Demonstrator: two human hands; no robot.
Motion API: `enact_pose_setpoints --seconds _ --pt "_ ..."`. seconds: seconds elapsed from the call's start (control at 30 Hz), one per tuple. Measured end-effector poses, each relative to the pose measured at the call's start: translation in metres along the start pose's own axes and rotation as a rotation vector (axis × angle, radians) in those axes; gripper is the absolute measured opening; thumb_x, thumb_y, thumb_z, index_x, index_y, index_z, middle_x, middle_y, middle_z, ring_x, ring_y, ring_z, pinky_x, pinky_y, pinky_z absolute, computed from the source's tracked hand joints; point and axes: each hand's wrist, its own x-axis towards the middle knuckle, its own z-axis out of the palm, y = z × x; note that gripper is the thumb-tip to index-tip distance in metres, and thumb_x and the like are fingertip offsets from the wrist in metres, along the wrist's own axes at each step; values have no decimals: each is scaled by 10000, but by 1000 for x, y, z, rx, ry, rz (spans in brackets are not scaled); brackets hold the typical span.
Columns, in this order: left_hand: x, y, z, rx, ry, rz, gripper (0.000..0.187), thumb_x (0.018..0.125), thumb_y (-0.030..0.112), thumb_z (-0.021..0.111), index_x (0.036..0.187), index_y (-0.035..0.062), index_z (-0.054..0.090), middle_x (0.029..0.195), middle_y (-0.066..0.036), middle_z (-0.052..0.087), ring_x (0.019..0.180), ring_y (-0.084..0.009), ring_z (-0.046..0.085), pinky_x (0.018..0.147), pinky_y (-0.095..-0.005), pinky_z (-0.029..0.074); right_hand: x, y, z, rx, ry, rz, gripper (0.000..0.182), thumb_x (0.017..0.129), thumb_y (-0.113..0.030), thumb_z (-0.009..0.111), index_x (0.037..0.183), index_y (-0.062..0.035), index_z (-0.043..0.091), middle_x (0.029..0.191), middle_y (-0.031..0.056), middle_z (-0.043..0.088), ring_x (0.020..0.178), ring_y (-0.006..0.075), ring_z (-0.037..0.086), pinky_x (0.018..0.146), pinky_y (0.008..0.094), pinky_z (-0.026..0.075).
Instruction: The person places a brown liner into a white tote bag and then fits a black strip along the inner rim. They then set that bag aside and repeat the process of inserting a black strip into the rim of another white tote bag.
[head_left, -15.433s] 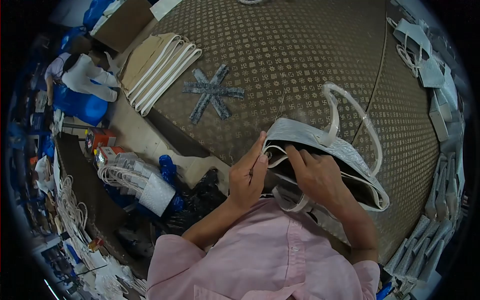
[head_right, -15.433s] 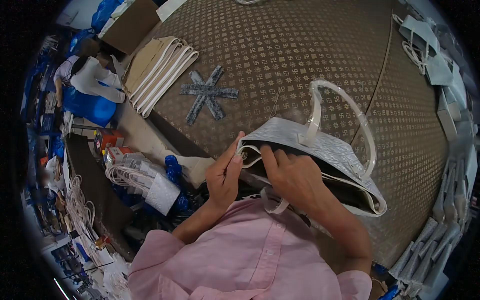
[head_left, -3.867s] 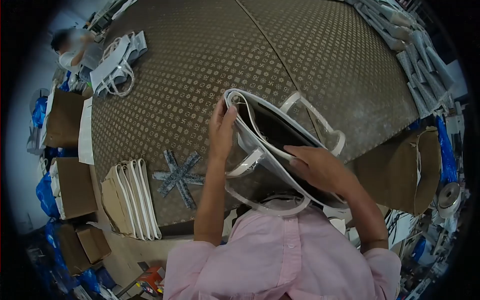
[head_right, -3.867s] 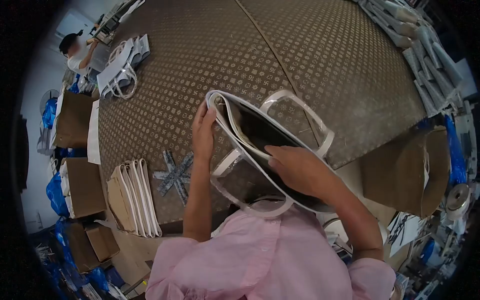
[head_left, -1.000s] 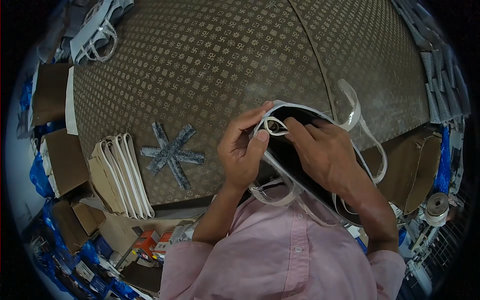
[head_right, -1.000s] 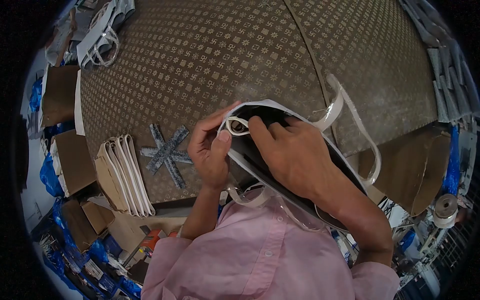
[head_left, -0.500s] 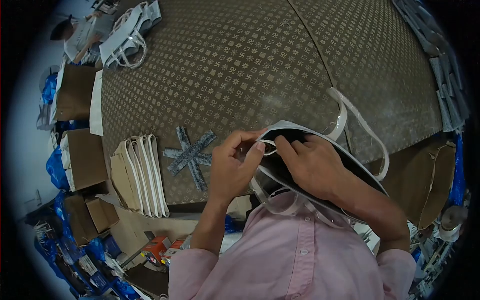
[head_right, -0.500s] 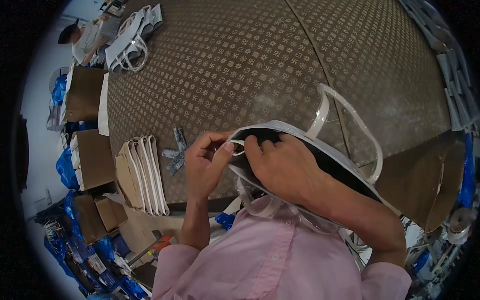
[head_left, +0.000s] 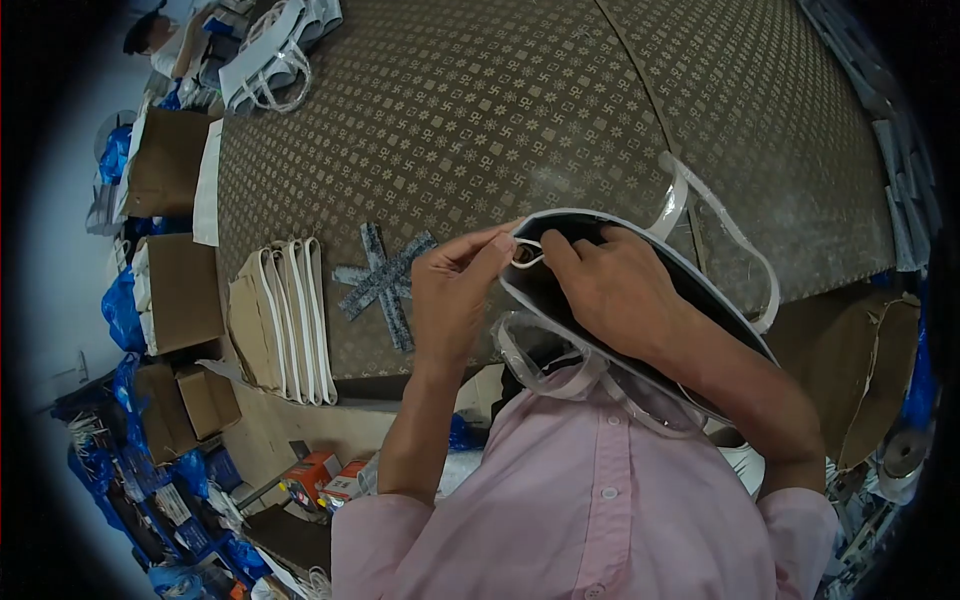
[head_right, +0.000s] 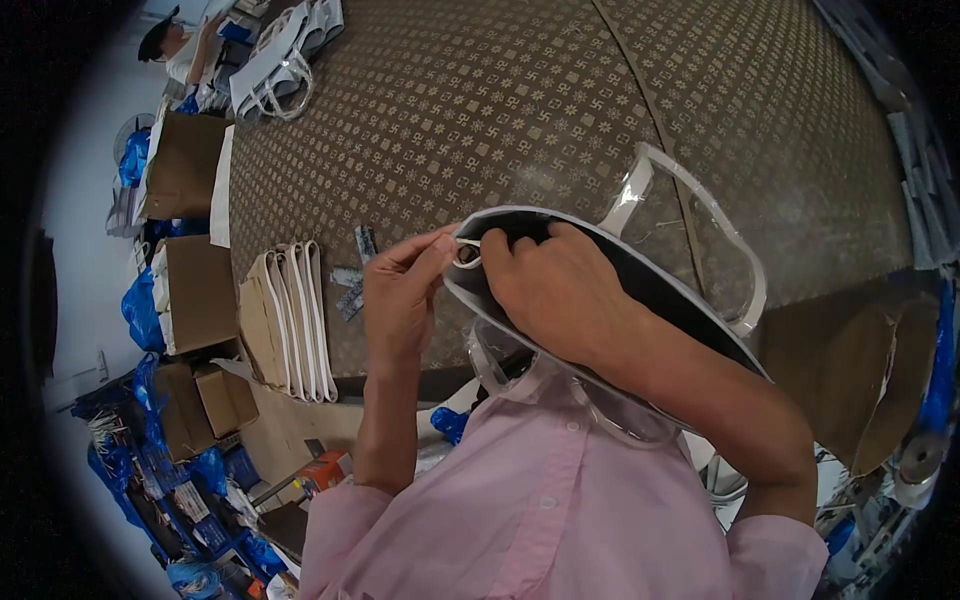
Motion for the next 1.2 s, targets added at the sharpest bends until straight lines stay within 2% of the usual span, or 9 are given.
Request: enact_pose_setpoints --seconds 0.07,0.1,0.17,0.37,0.6,0.67,0.83,0.93,1.2 --pt "0 -1 4 -22 51 35 220 828 72 631 1021 -30 653 764 11 635 595 7 443 522 -144 292 0 -1 0 5 -20 11 143 772 -102 525 855 15 536 660 145 616 572 288 608 624 360 456" --pt "2 -1 3 -20 53 33 220 828 72 631 1021 -30 653 764 11 635 595 7 443 522 -144 292 1 -1 -1 5 -34 27 142 774 -100 525 855 16 538 662 149 617 573 293 609 620 362 458" --pt "1 -3 -3 76 -1 66 243 863 95 584 1052 -49 637 870 -55 662 762 -55 571 705 -187 451 1 -1 -2 20 -31 20 144 773 -96 523 858 18 539 663 152 617 574 296 609 617 363 459" --pt "7 -1 -15 -224 -213 3 266 897 55 473 1095 -58 608 1014 -120 646 888 -118 609 803 -233 482 0 -2 -2 13 -20 27 147 766 -84 524 862 25 539 664 160 617 572 298 609 629 364 463" --pt "4 1 -11 -56 -180 49 273 873 56 506 1101 -56 605 1025 -135 638 903 -129 607 803 -239 481 -1 -3 -2 -2 -4 34 137 759 -73 524 854 26 534 649 165 612 570 295 608 638 356 465" --pt "-1 9 -5 160 -118 88 274 847 63 562 1089 -55 612 977 -100 652 857 -101 606 770 -217 480 0 -5 -2 -5 -1 35 135 759 -74 525 852 24 532 646 163 610 571 291 609 635 353 465" --pt "-3 13 2 287 -21 63 248 832 56 584 1057 -32 639 836 -33 659 732 -39 566 644 -168 444 -2 -6 0 -11 6 45 136 752 -79 538 850 15 530 638 156 610 573 284 613 616 352 469" --pt "-1 8 4 322 34 120 232 832 61 580 1035 -18 656 752 6 635 659 -11 511 573 -151 393 -1 -5 0 22 -12 115 219 788 -124 590 953 -7 506 658 144 600 623 316 593 639 399 462" --pt "2 -3 9 326 107 233 217 834 67 575 1012 -17 665 684 39 586 617 6 454 528 -152 352 9 7 -26 369 -295 217 372 805 -254 612 1039 3 481 887 192 609 820 383 585 675 449 440"
